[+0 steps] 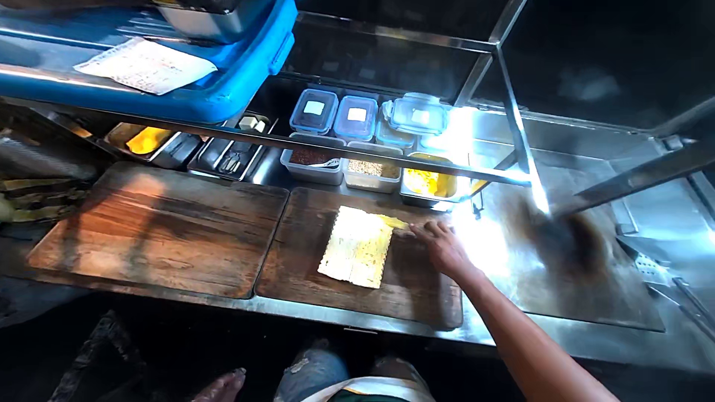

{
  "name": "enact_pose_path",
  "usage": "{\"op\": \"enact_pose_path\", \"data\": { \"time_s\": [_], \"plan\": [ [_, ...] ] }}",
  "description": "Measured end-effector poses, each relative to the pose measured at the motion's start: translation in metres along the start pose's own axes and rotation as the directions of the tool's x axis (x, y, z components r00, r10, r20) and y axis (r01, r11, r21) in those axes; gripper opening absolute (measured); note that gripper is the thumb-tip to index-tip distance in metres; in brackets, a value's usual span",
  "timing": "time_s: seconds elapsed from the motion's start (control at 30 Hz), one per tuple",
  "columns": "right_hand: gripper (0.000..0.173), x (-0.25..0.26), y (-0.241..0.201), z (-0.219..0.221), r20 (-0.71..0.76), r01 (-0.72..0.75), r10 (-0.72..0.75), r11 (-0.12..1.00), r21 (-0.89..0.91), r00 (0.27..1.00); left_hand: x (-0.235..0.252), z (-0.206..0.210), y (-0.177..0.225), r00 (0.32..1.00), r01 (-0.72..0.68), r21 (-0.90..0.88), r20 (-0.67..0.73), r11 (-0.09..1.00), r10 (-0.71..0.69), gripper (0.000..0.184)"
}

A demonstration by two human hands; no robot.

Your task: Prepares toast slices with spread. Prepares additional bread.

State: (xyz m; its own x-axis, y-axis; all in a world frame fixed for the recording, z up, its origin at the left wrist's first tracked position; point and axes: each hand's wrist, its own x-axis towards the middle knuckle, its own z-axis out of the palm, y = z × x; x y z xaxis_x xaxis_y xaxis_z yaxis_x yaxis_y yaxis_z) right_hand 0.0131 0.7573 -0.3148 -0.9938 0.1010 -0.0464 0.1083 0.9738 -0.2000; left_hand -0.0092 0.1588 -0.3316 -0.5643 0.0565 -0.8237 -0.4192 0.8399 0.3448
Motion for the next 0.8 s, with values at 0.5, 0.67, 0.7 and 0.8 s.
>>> {"op": "enact_pose_path", "data": {
  "time_s": [0.5,0.67,0.7,0.8],
  "plan": [
    [0.035,-0.103,-0.127,0.005,0.212,-0.429,0.6,0.244,0.87,0.771,0.094,-0.007,0.354,0.546,-0.767,0.422,0.032,0.484,0.837,0.047],
    [0.034,-0.054,-0.255,0.016,0.547,-0.246,0.723,-0.489,0.837,0.422,0.142,-0.003,0.4,0.638,-0.758,0.361,0.233,0.544,0.734,0.041],
    [0.036,-0.038,-0.254,0.017,0.505,-0.222,0.774,-0.454,0.863,0.382,0.144,-0.005,0.384,0.674,-0.727,0.345,0.197,0.593,0.712,0.044],
    [0.035,-0.002,-0.2,0.007,0.236,-0.373,0.895,-0.085,0.924,0.379,0.092,-0.005,0.303,0.736,-0.654,0.329,0.071,0.681,0.673,0.052]
  ]
}}
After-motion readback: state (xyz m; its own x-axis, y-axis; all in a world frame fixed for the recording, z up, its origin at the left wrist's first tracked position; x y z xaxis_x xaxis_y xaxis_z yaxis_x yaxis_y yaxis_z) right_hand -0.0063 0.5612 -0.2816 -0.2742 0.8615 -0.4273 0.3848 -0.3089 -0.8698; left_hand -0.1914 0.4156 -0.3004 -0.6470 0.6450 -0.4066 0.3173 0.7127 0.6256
